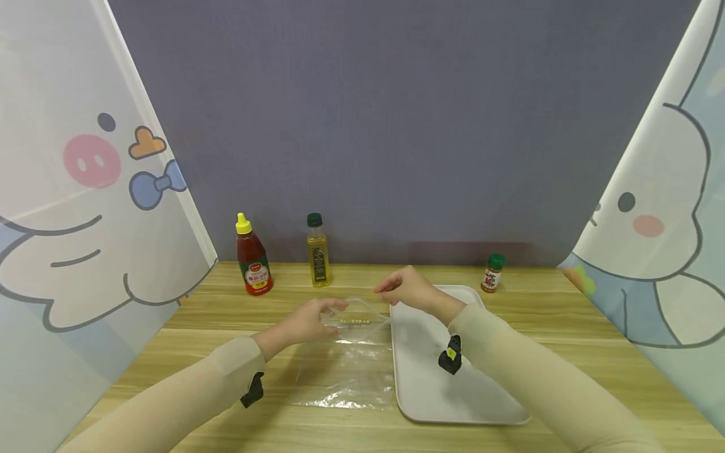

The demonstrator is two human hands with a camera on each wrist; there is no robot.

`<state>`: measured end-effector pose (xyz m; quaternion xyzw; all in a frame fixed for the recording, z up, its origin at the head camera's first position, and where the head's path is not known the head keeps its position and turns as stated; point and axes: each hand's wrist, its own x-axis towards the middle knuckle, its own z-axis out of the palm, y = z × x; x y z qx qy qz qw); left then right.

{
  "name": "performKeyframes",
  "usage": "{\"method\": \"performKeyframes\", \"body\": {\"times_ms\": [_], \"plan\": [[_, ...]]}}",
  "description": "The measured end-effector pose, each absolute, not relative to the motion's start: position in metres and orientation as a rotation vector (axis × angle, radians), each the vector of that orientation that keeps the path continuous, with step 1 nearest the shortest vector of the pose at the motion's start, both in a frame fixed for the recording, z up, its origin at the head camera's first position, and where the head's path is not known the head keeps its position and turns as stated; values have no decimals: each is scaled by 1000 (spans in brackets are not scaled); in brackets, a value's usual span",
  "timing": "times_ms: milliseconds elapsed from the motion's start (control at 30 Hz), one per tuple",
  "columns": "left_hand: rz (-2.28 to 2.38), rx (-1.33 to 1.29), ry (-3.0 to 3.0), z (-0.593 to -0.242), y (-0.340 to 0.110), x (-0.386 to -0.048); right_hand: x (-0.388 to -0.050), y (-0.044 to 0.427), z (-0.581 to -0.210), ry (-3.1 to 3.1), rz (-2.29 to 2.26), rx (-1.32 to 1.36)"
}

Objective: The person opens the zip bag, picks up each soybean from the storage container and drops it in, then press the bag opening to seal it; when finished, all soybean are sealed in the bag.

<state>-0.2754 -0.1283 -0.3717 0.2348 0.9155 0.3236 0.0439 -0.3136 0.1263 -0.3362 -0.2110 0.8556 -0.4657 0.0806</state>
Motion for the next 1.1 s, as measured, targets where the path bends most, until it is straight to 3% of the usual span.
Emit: {"method": "performKeyframes", "body": {"times_ms": [533, 1100], "plan": [[989, 806, 2793, -373, -132, -275, -309, 197, -342, 2498, -1300, -619], [1035, 743, 2776, -376, -132, -275, -296, 227, -379, 2508, -1103, -692]]}}
